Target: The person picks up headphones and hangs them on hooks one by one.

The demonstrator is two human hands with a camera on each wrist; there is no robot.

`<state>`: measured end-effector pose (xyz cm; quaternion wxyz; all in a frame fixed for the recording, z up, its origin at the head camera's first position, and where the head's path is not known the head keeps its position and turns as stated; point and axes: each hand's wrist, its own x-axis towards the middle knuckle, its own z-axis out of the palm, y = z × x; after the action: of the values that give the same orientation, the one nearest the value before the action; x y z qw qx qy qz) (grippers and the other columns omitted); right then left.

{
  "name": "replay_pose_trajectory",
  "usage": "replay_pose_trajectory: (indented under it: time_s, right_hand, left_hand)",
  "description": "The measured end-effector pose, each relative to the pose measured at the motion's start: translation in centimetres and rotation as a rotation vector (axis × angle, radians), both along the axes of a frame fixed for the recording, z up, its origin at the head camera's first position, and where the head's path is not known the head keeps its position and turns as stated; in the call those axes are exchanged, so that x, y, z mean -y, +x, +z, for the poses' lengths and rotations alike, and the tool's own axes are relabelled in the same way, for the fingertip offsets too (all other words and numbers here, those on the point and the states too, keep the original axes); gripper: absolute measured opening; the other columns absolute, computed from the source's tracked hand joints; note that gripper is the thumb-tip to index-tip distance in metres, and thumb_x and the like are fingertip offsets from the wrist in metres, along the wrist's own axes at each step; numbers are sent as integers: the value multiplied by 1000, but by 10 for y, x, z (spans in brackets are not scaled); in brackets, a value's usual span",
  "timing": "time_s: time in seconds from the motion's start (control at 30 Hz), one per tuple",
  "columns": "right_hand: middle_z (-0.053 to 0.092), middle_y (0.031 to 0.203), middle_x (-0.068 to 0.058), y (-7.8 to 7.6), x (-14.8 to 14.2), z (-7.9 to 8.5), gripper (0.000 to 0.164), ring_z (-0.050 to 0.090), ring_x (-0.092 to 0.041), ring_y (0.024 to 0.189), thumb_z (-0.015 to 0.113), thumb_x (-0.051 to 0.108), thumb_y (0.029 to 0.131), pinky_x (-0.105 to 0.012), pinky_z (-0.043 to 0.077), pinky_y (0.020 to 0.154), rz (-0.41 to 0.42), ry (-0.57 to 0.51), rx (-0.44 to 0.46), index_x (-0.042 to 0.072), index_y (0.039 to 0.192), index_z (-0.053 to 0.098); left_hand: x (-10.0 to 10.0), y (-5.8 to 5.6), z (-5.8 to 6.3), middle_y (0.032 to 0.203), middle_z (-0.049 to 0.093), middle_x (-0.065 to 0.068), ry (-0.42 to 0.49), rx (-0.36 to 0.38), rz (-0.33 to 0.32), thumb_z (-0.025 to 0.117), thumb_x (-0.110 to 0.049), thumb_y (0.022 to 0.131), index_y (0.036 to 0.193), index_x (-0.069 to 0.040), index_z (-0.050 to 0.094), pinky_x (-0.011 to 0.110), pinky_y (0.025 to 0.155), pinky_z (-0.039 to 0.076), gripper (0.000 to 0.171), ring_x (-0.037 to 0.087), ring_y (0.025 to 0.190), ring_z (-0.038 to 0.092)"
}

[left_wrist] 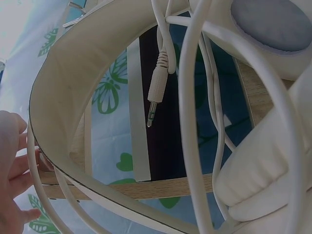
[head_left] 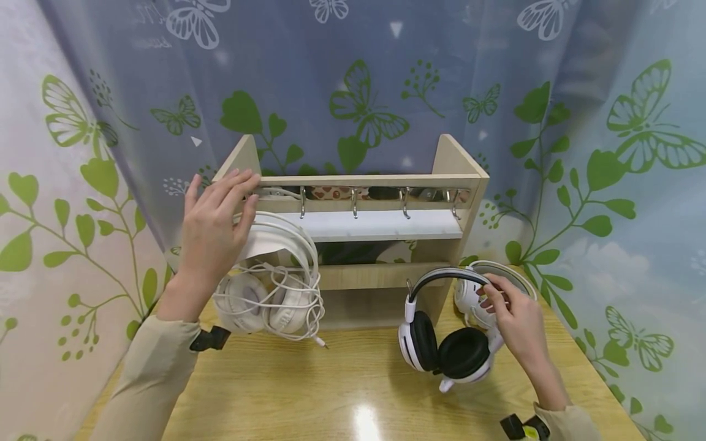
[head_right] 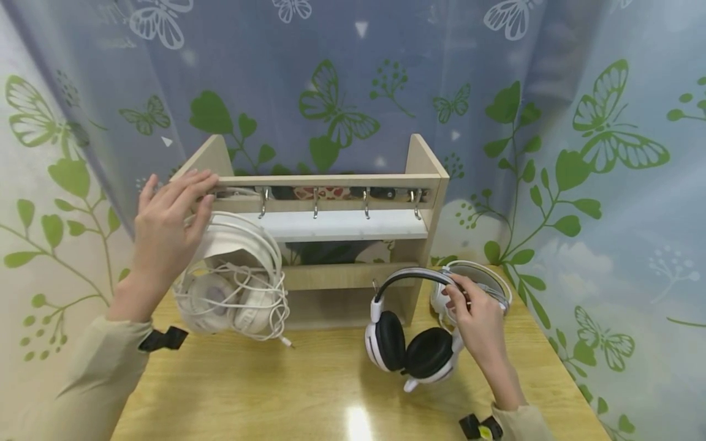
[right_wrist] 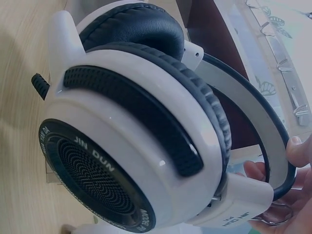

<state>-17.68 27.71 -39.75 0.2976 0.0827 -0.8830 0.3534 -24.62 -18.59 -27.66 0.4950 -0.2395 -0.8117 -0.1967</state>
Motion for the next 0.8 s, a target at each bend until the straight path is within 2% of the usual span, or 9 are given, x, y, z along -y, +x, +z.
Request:
replay_pose_trajectory:
  time_s: [0.3,0.43,0.8]
  right_hand:
    - [76,89,-11,-2,6,9,21,67,-4,65,61,12,103,-12,46,54,9,-15,-22,1,117,71]
    - [76,87,-13,-3,9,12,21,65,0,65,61,11,102,-12,46,53,17,-22,-37,0,117,71]
    - [77,89,-11,-8,19,21,19,67,-3,66,62,9,101,-9,47,59,42,-33,-71,2,115,72]
  left_hand:
    - [0,0,1,134,66,11,-5,2,3,59,-19,103,130,-8,69,54,123,19,31,33,128,59]
    - [-1,0,1,133,67,11,-4,0,4,59,-19,103,130,-8,69,54,123,19,31,33,128,59]
    - [-2,2,2,133,67,11,-4,0,6,59,-19,103,129,-7,69,54,123,19,30,33,128,59]
